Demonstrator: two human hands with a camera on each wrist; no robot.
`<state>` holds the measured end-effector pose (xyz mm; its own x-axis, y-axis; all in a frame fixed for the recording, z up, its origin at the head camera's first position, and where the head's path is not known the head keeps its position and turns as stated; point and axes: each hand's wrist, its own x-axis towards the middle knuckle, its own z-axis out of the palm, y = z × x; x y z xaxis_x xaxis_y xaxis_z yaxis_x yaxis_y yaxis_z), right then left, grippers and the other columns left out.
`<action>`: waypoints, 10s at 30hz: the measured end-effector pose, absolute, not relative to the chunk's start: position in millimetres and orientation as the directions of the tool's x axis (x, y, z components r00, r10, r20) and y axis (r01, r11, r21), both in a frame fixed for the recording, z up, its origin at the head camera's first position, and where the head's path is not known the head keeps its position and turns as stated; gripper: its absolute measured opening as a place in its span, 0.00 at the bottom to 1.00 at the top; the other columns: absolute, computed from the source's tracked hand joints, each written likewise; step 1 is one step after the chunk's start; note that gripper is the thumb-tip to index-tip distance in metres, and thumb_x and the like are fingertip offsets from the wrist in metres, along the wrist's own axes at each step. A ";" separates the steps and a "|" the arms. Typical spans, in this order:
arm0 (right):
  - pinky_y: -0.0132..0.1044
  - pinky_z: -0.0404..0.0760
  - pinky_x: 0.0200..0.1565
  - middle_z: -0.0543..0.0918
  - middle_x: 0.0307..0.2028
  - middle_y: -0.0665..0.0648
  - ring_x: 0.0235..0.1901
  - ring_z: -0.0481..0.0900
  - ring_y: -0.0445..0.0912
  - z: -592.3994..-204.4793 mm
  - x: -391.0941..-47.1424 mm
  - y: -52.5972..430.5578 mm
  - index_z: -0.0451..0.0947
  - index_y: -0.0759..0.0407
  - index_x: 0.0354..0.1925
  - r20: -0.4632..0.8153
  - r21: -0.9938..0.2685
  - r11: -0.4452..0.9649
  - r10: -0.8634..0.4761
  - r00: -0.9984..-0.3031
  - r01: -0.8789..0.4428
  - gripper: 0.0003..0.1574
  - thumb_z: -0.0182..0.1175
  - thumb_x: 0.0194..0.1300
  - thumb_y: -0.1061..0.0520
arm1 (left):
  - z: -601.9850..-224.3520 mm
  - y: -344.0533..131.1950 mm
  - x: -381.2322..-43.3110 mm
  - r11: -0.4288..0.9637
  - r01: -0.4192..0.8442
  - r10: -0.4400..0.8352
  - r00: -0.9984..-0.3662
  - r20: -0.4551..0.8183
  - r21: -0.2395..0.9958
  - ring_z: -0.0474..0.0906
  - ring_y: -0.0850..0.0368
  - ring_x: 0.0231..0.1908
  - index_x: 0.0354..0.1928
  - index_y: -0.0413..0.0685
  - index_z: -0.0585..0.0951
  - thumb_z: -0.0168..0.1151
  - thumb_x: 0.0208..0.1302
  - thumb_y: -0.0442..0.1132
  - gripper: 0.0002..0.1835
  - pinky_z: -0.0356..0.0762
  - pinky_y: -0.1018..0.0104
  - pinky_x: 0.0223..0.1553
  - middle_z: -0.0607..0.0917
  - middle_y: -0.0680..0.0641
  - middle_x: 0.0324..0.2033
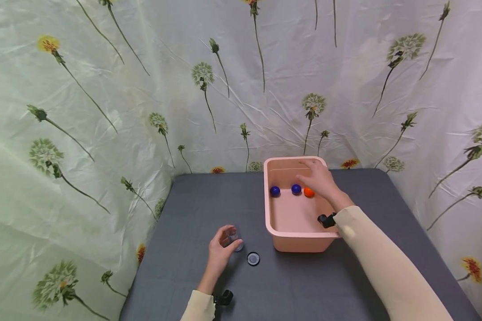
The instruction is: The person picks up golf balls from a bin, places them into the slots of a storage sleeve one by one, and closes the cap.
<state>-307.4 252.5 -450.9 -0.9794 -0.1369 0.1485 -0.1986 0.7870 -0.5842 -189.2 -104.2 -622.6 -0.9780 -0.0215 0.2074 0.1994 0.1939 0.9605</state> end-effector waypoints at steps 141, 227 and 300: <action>0.40 0.84 0.45 0.82 0.50 0.57 0.45 0.83 0.55 -436.6 -211.4 160.2 0.82 0.53 0.53 -0.031 -0.924 0.350 -0.467 -0.884 -0.152 0.22 0.73 0.61 0.54 | -549.3 -94.5 -165.3 0.374 0.452 0.102 -0.888 0.448 0.810 0.78 0.51 0.37 0.60 0.62 0.78 0.74 0.60 0.50 0.26 0.82 0.61 0.44 0.77 0.50 0.36; 0.39 0.82 0.46 0.84 0.49 0.49 0.47 0.82 0.49 -446.8 -204.6 141.4 0.82 0.48 0.53 0.050 -0.901 0.332 -0.558 -0.828 -0.278 0.19 0.70 0.65 0.48 | -531.8 -91.2 -155.8 0.493 0.483 0.166 -0.869 0.467 0.724 0.77 0.62 0.33 0.59 0.57 0.81 0.74 0.59 0.53 0.27 0.81 0.67 0.35 0.79 0.55 0.38; 0.36 0.82 0.36 0.78 0.54 0.76 0.35 0.81 0.47 -507.9 -358.4 227.1 0.72 0.79 0.59 -0.109 -0.860 0.508 -0.279 -0.954 -0.051 0.24 0.60 0.71 0.65 | -539.4 -102.8 -165.2 0.472 0.421 0.096 -0.898 0.429 0.775 0.80 0.59 0.39 0.59 0.62 0.81 0.77 0.56 0.50 0.27 0.83 0.64 0.38 0.80 0.58 0.39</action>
<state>-358.4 227.1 -507.9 -0.9542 -0.2788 -0.1088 -0.0505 0.5082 -0.8598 -165.2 -102.8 -539.4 -0.8981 0.0959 0.4293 0.4207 0.4723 0.7746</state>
